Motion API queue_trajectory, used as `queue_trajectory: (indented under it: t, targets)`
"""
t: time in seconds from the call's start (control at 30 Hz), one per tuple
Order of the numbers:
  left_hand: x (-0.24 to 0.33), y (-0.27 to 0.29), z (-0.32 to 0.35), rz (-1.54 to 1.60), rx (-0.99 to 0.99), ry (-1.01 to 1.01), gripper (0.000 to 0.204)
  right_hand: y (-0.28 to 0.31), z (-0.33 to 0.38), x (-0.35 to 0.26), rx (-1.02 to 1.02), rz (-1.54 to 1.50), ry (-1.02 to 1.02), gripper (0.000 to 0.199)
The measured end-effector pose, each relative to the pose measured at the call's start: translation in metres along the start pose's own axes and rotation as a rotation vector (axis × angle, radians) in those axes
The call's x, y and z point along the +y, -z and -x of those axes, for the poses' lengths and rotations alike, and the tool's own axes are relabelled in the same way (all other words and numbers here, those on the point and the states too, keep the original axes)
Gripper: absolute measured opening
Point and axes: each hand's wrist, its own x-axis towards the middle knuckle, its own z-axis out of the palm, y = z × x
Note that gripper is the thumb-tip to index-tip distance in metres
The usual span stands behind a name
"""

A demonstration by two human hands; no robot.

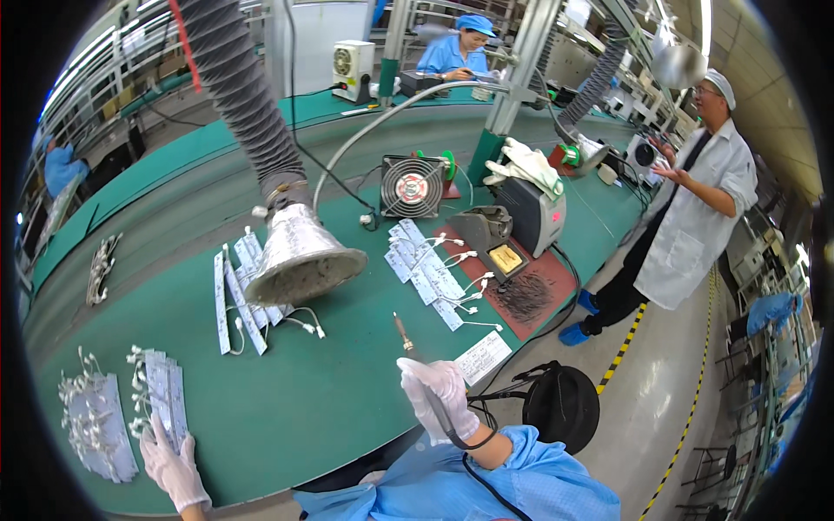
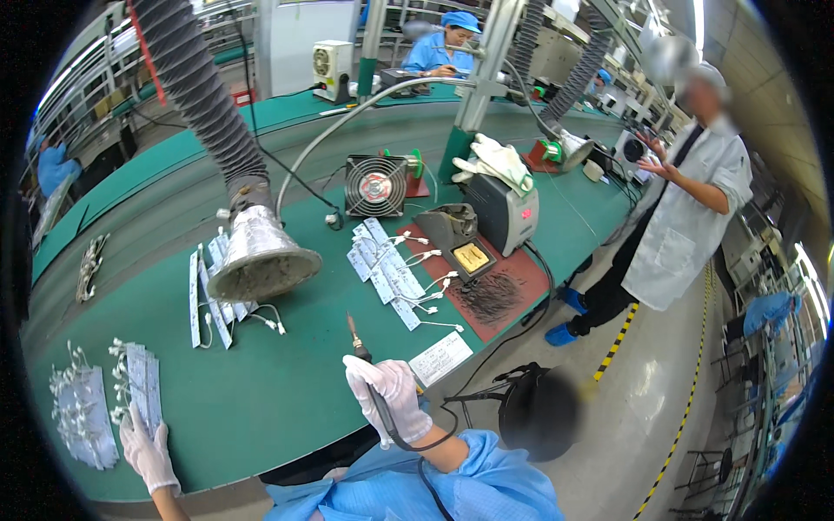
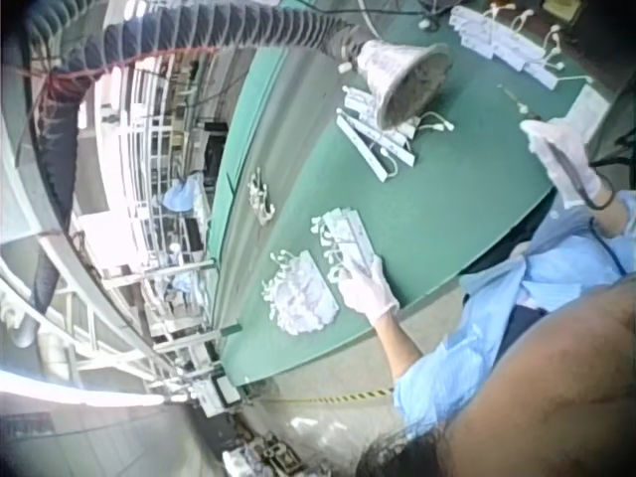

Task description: Solder wires onto electronic circuit board strips at a manual assembly station.

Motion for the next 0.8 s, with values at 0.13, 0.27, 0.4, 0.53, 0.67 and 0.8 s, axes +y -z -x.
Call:
queue_trajectory:
  t: [0.13,0.27,0.4,0.53,0.67,0.8]
  targets:
    - [-0.009,0.014,0.018,0.419,-0.063,0.170,0.058,-0.001,0.014,0.023,-0.258,-0.586,-0.497,0.012]
    - [-0.011,0.003,0.005,0.331,0.007,0.009,0.060,-0.013,-0.004,-0.011,-0.102,-0.134,-0.066,0.016]
    - [0.001,0.007,0.006,0.291,0.108,0.059,0.061,-0.010,0.013,0.007,-0.082,-0.270,-0.216,0.033]
    - [-0.002,0.015,0.037,0.179,0.305,0.109,0.050,-0.013,0.013,-0.010,-0.127,-0.268,-0.329,0.033]
    - [0.013,0.011,0.050,-0.068,0.346,0.087,0.048,-0.013,0.015,-0.015,-0.153,-0.252,-0.317,0.034]
    - [0.022,0.000,0.039,-0.175,0.270,0.157,0.054,-0.011,0.014,-0.018,-0.139,-0.251,-0.354,0.034]
